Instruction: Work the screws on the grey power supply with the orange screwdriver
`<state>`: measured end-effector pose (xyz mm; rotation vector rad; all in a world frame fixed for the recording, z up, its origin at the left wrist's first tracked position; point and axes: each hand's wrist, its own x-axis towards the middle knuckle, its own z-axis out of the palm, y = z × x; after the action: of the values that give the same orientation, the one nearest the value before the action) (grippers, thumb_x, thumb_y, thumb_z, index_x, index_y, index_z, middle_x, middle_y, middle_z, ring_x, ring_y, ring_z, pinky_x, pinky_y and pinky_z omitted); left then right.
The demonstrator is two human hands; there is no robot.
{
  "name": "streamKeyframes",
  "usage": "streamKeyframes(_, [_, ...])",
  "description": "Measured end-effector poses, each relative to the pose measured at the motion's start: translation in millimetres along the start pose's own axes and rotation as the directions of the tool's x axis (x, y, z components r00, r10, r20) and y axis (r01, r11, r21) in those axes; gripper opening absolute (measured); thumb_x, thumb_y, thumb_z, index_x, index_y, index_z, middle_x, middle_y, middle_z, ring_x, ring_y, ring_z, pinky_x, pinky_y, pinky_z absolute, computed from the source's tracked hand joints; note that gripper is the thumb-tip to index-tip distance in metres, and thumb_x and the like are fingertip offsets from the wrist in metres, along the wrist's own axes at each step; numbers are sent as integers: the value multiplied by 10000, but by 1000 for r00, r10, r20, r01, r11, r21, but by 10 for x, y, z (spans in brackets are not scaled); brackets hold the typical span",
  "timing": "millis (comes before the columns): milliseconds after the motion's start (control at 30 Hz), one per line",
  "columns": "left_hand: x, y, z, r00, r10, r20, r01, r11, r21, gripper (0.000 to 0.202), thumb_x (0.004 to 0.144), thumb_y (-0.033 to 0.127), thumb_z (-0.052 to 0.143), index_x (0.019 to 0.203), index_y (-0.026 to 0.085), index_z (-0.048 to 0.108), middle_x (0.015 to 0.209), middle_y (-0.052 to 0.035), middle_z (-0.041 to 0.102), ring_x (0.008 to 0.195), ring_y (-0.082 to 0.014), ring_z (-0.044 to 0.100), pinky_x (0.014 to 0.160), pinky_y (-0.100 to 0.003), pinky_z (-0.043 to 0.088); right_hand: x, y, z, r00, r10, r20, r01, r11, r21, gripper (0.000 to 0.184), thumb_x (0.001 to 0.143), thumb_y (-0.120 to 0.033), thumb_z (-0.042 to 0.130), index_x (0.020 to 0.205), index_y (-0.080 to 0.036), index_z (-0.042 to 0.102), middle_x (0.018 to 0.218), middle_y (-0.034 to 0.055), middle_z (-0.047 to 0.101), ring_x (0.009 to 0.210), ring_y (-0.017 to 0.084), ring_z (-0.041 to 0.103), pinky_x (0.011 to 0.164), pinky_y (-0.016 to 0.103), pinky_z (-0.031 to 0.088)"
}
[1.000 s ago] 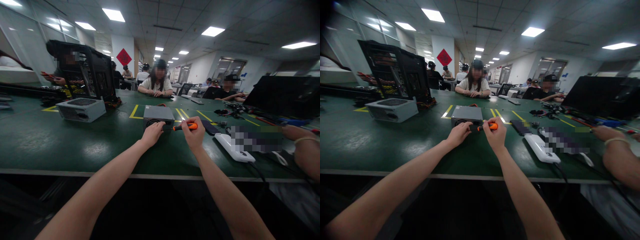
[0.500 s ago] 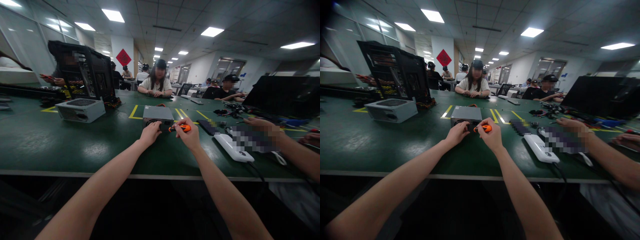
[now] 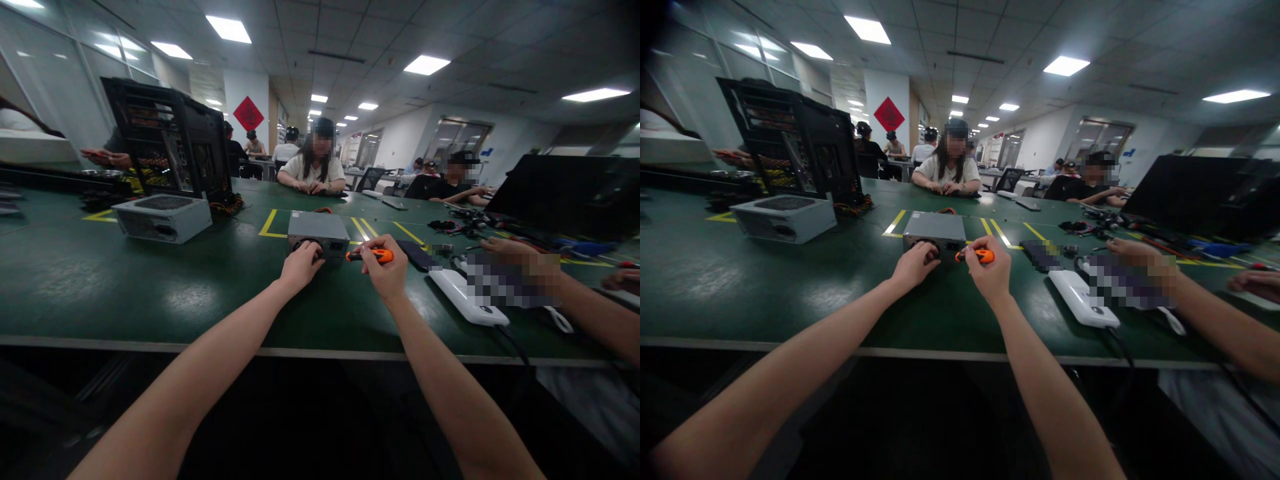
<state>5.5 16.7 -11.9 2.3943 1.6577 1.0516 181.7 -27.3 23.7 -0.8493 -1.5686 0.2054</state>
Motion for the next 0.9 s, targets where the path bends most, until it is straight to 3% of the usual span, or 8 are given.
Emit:
streamKeyframes(333, [-4, -32, 14, 993, 114, -21, -113, 993, 31, 93, 794, 240, 517, 869, 233, 570, 936, -8, 521, 699, -118, 540, 585, -229, 390, -10, -8, 11, 1000, -12, 17, 12, 1000, -19, 66, 749, -267, 517, 725, -209, 497, 708, -4, 596, 534, 110, 537, 529, 262, 434])
streamKeyframes(600, [-3, -26, 12, 993, 118, -17, -117, 993, 20, 89, 790, 229, 521, 870, 228, 561, 925, -11, 517, 710, -120, 541, 602, -230, 402, -13, -19, 18, 1000, -20, 24, 21, 999, -46, 73, 740, -271, 521, 713, -206, 500, 717, 5, 600, 581, 128, 565, 549, 269, 450])
streamKeyframes(900, [17, -52, 48, 996, 69, -53, -69, 998, -5, 164, 767, 221, 554, 925, 212, 510, 927, -6, 548, 707, -119, 547, 593, -229, 416, -17, 22, -16, 985, -129, -114, 116, 987, -113, 52, 740, -236, 539, 743, -192, 512, 722, 6, 599, 627, 139, 587, 594, 285, 469])
